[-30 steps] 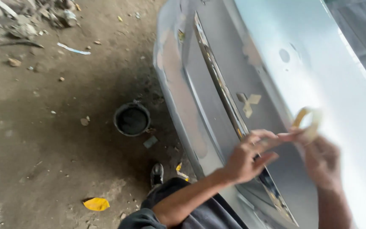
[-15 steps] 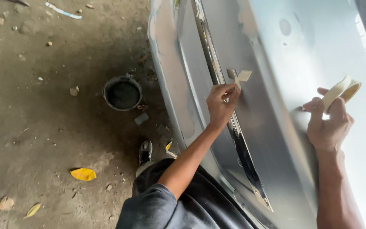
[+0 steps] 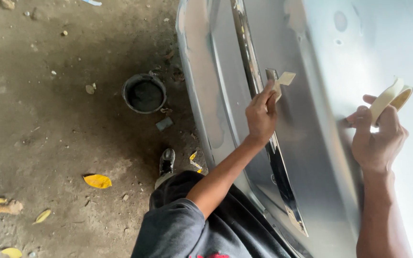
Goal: The person applies masking tape to the chrome trim and emblem on the rear of a silver car. They carefully place strips of tape along the edges of the trim and over the logo, smoothing them down with their fingers to secure them in place.
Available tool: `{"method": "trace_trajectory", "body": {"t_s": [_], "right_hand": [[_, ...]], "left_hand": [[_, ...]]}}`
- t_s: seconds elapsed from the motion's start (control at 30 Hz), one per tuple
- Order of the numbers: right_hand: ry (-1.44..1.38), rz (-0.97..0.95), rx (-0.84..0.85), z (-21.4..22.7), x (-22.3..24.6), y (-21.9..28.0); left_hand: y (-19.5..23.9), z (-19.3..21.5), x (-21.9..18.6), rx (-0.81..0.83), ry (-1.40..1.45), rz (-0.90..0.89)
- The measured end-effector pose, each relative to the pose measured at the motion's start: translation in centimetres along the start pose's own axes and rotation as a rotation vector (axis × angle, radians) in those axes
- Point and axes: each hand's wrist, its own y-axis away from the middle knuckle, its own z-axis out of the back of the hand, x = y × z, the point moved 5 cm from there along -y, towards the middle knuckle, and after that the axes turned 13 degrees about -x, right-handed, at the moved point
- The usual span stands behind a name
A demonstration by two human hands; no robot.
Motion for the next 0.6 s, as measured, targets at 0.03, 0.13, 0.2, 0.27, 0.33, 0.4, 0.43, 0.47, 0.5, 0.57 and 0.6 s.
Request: {"method": "trace_trajectory", "body": {"t_s": [0.03,0.13,0.2,0.27,0.33,0.4,0.43,0.47,0.5,0.57,0.6], "right_hand": [[-0.005,0.002,0.000,-0.1,-0.2,0.1],[-0.025,-0.020,0.001,1.0,2.7,-1.2],[-0.041,-0.043,-0.011,0.9,3.0,-1.5],[-0.088,-0.081,-0.009,1.0,2.1,-1.2],[-0.090,-0.074,0.003,1.3,3.0,-1.7],[-0.095,-0.065,0.000,1.4,3.9,-2.4],[-0.114,-0.057,-0.008,1.3,3.9,-1.9],[-0.132,-0.049,-0.016,1.3,3.8,-1.4],[-0.138,-0.037,-0.021,1.0,3.8,-1.8],[-0.150,-0.026,-0.032,1.1,3.8,-2.3],[-0.152,-0.021,-0.029,1.0,3.7,-2.2]], "left_hand": [[-0.3,0.6,-0.8,0.079,0.037,0.127],[0.1,2.0,-0.7,0.138,0.162,0.303],[0.4,1.8,-0.9,0.119,0.250,0.339],[1.4,0.6,-3.3,0.534,-0.054,0.401],[3.4,-0.2,-1.3,0.431,0.023,0.194],[2.2,0.5,-2.6,0.336,0.105,-0.031],[1.6,1.1,-3.1,0.385,0.155,0.171],[1.2,1.7,-3.7,0.438,0.212,0.374],[2.0,0.6,-3.5,0.426,0.214,0.366],[4.3,-1.7,-4.0,0.573,0.158,0.222],[2.7,-0.6,-5.3,0.567,0.158,0.224]]}}
